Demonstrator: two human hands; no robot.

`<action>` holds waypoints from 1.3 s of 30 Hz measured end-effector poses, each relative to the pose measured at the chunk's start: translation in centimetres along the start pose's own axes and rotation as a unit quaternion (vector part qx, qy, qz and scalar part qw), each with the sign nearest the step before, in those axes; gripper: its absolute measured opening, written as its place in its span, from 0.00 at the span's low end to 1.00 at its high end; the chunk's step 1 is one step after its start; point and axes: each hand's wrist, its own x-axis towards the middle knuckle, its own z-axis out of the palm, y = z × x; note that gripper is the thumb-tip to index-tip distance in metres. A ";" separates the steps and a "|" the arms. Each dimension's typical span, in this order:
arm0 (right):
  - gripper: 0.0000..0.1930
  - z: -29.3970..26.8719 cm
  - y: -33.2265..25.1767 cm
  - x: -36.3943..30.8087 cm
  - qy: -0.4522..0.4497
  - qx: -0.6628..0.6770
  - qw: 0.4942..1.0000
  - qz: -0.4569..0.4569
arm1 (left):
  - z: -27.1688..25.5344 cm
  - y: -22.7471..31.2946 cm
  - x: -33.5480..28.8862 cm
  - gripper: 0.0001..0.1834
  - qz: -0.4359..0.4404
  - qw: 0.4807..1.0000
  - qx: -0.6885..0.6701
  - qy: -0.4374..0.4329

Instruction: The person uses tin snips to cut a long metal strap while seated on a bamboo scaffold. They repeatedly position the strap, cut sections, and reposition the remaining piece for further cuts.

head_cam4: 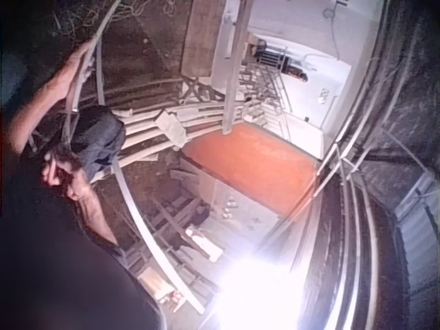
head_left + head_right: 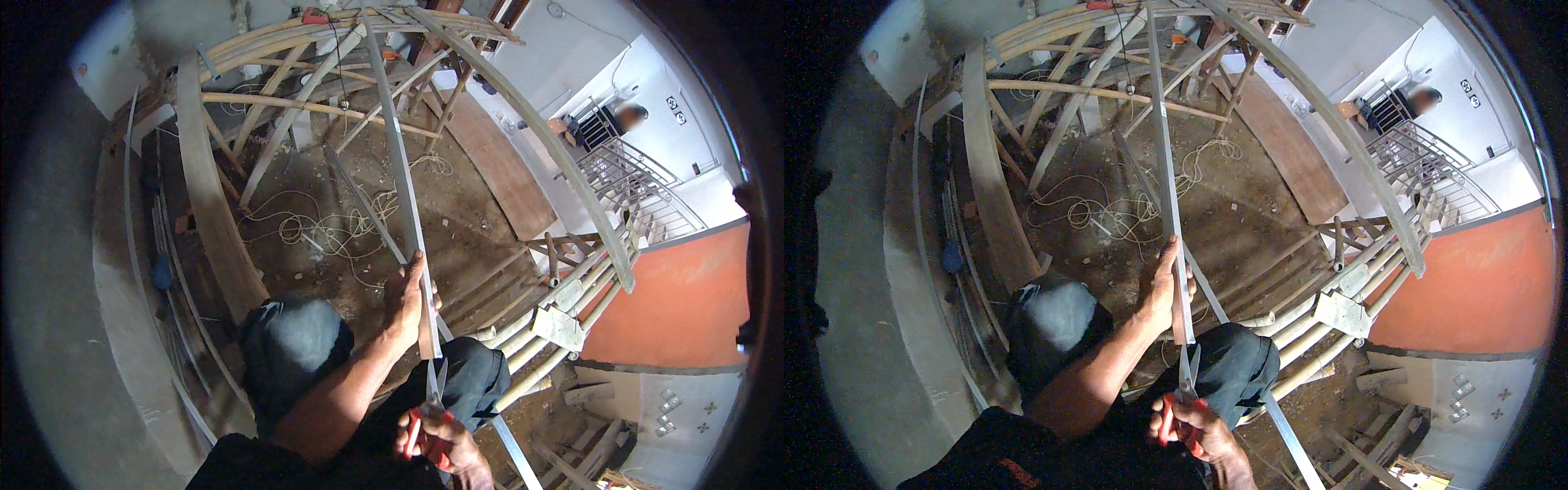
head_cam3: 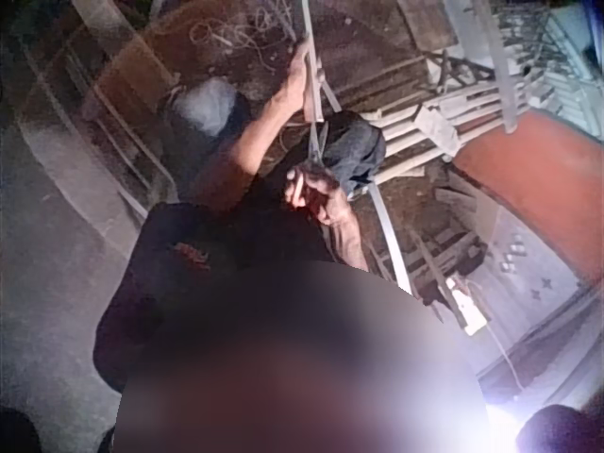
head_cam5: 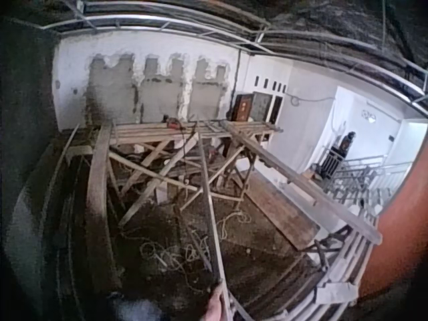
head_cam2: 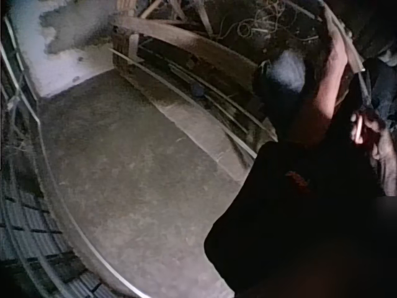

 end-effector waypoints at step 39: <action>0.22 1.1 -1.3 0.5 0.220 -0.349 0.906 -0.090 | 0.1 0.4 -1.6 0.21 0.052 0.994 0.096 0.016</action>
